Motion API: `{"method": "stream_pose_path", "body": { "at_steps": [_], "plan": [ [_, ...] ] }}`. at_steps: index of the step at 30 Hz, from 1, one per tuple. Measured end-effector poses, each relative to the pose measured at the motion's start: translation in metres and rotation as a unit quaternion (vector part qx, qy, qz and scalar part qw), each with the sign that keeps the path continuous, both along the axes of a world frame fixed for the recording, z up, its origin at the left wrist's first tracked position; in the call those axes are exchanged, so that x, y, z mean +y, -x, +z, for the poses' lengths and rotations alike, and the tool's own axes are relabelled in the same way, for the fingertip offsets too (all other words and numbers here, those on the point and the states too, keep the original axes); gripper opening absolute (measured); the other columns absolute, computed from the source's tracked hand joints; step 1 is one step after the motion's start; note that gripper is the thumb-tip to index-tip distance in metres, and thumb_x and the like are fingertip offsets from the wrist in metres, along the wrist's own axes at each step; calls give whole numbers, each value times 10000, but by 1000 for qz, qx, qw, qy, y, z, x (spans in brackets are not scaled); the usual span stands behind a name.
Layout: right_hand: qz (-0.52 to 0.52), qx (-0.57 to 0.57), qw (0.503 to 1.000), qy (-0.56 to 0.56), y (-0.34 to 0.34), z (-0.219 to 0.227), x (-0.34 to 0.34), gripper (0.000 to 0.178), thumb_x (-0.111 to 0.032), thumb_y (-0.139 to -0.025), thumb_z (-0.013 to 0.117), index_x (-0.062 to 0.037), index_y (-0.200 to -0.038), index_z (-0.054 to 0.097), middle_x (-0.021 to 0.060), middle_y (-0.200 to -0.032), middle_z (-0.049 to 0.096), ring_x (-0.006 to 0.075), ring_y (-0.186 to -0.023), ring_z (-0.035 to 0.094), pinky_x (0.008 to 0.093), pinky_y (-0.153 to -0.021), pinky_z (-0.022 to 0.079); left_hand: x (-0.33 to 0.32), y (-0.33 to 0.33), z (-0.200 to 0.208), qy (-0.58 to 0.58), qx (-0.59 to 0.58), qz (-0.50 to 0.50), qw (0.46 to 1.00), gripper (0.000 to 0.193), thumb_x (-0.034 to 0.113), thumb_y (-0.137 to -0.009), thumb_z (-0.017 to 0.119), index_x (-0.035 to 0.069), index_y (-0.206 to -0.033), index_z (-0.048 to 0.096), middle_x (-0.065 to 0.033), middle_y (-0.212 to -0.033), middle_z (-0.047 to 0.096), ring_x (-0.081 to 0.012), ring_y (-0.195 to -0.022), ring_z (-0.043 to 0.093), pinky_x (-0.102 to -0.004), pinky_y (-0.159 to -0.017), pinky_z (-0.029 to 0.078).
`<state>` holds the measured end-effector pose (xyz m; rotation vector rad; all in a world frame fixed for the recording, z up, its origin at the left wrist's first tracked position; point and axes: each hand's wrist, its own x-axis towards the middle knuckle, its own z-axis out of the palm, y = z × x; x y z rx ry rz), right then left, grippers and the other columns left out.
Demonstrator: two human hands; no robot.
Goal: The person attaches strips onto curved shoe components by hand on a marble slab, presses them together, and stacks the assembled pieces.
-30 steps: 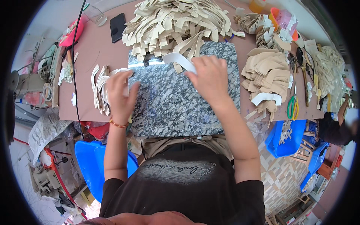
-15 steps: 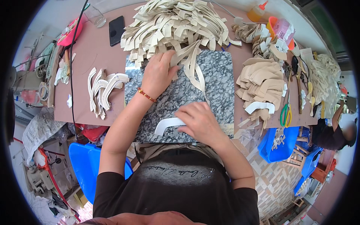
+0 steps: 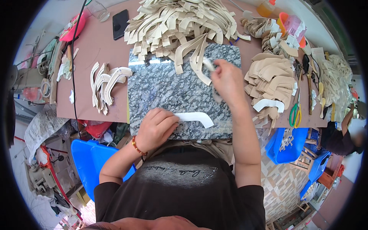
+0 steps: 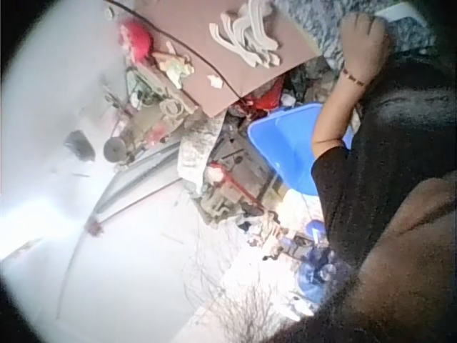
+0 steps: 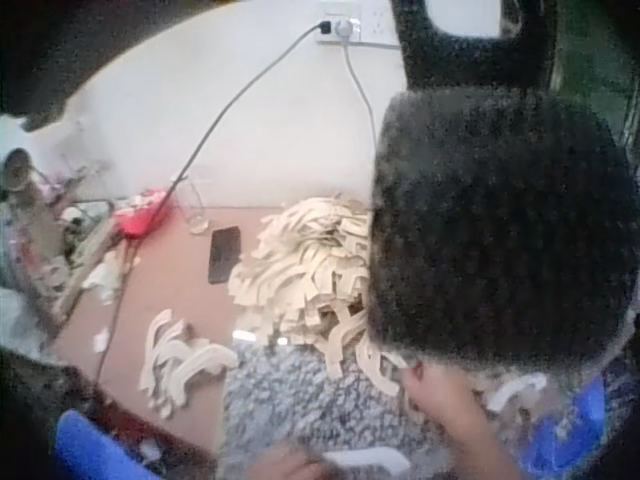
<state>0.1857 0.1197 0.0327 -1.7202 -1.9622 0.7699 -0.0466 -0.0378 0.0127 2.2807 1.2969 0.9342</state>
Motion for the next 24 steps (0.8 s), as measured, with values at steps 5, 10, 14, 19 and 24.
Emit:
{"method": "stream_pose_path", "body": {
  "at_steps": [5,10,14,19,24],
  "plan": [
    [-16,-153,959,-240,-35,15,-17,164,-111,-904,668,-26,-1028,735,156,-908,660,328,-846,662,423,-759,518,-51,19,-18,-13,-17,104,994,248,4,-793,760,48,-1030,704,-74,-1014,679,-273,-923,638,-397,-808,504],
    [48,75,994,-64,-30,55,-68,106,-66,-928,667,-1,-991,722,93,-845,649,130,-679,597,295,-614,461,-71,30,-33,-43,-101,188,976,282,-75,-774,740,30,-1031,690,-98,-993,687,-297,-887,642,-386,-792,518],
    [227,159,939,202,13,44,-84,79,-69,-920,693,-7,-960,722,10,-747,642,38,-606,496,241,-548,397,-75,29,-38,-47,-130,204,969,282,-88,-787,725,33,-1038,679,-117,-1006,678,-301,-878,653,-385,-779,523],
    [253,142,919,266,45,6,-87,65,-59,-898,721,-5,-935,722,-67,-683,601,2,-590,448,202,-525,346,-86,35,-41,-34,-117,197,973,287,-124,-819,720,19,-1060,656,-150,-1052,665,-286,-912,667,-340,-778,546],
    [237,98,932,257,50,0,-88,85,-86,-899,725,-3,-912,717,-61,-678,608,-8,-582,456,201,-514,346,-86,36,-45,-45,-104,199,974,301,-124,-809,726,22,-1061,654,-150,-1063,668,-289,-911,672,-341,-768,551]
  ]
}}
